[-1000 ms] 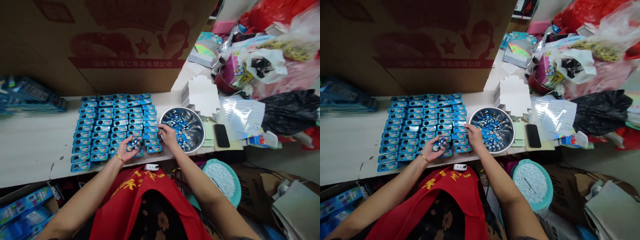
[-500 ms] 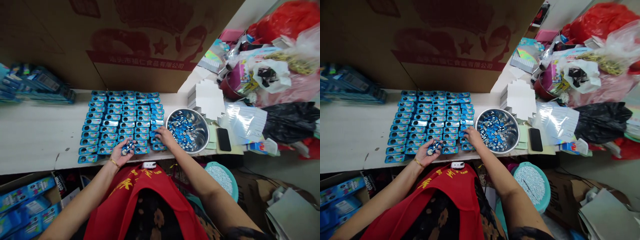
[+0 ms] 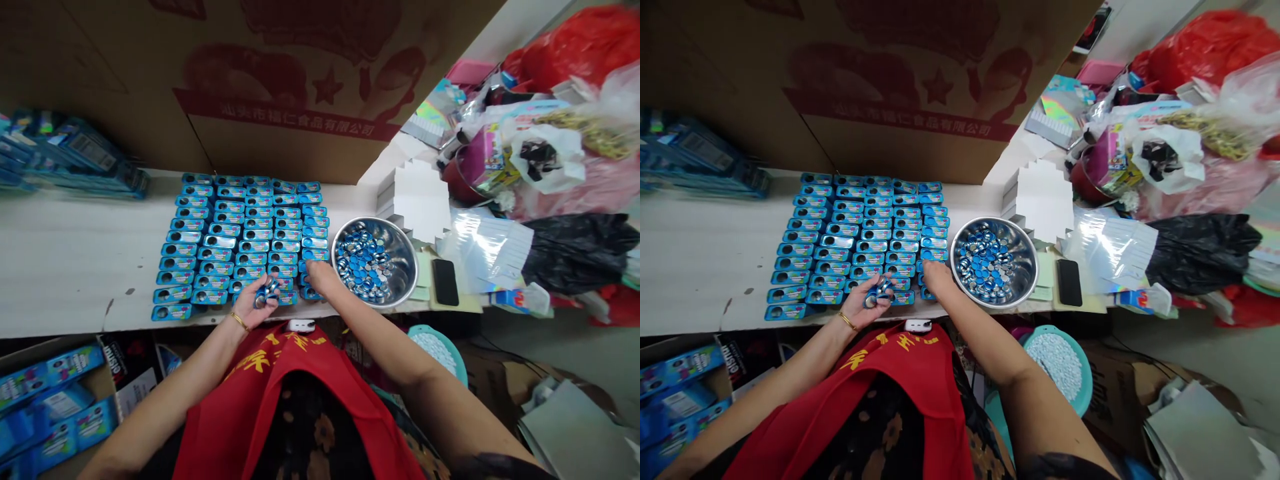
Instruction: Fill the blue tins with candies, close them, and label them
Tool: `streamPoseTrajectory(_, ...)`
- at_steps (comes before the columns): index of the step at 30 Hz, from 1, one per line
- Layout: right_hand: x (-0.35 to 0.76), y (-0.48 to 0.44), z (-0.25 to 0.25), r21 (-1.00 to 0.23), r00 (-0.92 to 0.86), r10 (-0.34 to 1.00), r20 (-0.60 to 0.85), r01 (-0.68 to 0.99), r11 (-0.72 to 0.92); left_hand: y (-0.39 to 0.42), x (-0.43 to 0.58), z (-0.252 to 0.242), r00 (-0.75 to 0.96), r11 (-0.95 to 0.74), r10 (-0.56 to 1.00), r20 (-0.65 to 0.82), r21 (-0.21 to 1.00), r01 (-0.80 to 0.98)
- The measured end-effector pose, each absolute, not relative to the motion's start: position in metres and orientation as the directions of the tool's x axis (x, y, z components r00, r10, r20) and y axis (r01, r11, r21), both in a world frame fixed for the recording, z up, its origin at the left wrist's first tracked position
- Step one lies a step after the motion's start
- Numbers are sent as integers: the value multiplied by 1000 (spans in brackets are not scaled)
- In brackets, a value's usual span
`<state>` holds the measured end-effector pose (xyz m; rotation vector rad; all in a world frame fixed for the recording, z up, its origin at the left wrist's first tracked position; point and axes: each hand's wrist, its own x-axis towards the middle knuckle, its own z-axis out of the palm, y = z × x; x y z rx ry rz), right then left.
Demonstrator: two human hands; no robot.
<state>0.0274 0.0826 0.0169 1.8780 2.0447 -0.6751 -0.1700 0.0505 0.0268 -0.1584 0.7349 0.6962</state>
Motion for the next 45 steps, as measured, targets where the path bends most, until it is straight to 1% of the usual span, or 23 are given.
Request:
streamPoseTrajectory(2, 21, 91, 17, -85, -75, 834, -546, 996, 34, 52, -167, 28, 543, 769, 517, -662, 82, -634)
streamPoseTrajectory(3, 19, 95, 17, -73, -63, 830, -554, 997, 28, 53, -166, 29, 545, 769, 514, -662, 75, -635)
streamPoseTrajectory(9, 22, 97, 25, -92, -73, 828, -556, 995, 26, 58, -163, 24, 545, 780, 498, -675, 73, -622)
streamPoseTrajectory(10, 22, 94, 30, -137, -102, 840, -534, 990, 34, 58, -163, 23, 549, 787, 492, -675, 76, -612)
streamPoseTrajectory(11, 22, 91, 34, -218, -156, 859, -487, 975, 53, 59, -162, 22, 555, 796, 484, -677, 77, -600)
streamPoseTrajectory(12, 21, 88, 40, -328, -232, 880, -415, 940, 93, 60, -162, 21, 558, 808, 470, -684, 77, -585)
streamPoseTrajectory(14, 14, 83, 49, -542, -401, 887, -230, 810, 225, 61, -159, 20, 555, 833, 431, -711, 78, -547)
streamPoseTrajectory(15, 10, 81, 53, -602, -469, 869, -159, 743, 291, 61, -157, 20, 547, 843, 413, -728, 78, -532)
streamPoseTrajectory(16, 6, 80, 56, -625, -520, 843, -133, 704, 336, 61, -154, 20, 537, 850, 397, -744, 78, -521)
streamPoseTrajectory(19, -4, 80, 59, -609, -586, 791, -174, 695, 381, 61, -148, 19, 537, 865, 379, -753, 81, -496)
streamPoseTrajectory(22, -3, 81, 52, -608, -518, 840, -165, 723, 327, 62, -144, 18, 578, 886, 360, -732, 74, -458)
streamPoseTrajectory(25, 11, 77, 40, -666, -300, 939, -170, 737, 115, 62, -145, 17, 635, 895, 366, -681, 71, -440)
streamPoseTrajectory(27, 26, 70, 33, -693, -167, 961, -221, 721, -34, 61, -151, 18, 651, 887, 391, -651, 76, -456)
streamPoseTrajectory(29, 40, 59, 28, -656, -119, 947, -299, 746, -114, 59, -160, 18, 633, 863, 426, -646, 80, -498)
streamPoseTrajectory(30, 45, 53, 26, -613, -121, 934, -335, 781, -118, 57, -164, 18, 618, 850, 442, -650, 83, -521)
streamPoseTrajectory(32, 48, 43, 25, -489, -136, 912, -387, 869, -77, 55, -172, 19, 585, 827, 467, -663, 95, -554)
streamPoseTrajectory(34, 42, 39, 24, -339, -123, 893, -433, 940, -35, 53, -178, 20, 566, 819, 475, -674, 103, -564)
streamPoseTrajectory(36, 33, 41, 24, -190, -73, 857, -510, 981, -30, 52, -182, 21, 560, 815, 479, -676, 106, -570)
streamPoseTrajectory(38, 24, 48, 22, -88, -35, 821, -569, 996, -19, 52, -183, 23, 558, 809, 488, -671, 108, -578)
streamPoseTrajectory(41, 18, 58, 20, -23, -29, 801, -598, 1000, 19, 52, -184, 25, 533, 788, 510, -675, 118, -605)
streamPoseTrajectory(45, 16, 64, 21, -12, -34, 768, -639, 999, 34, 50, -182, 24, 484, 753, 540, -688, 138, -644)
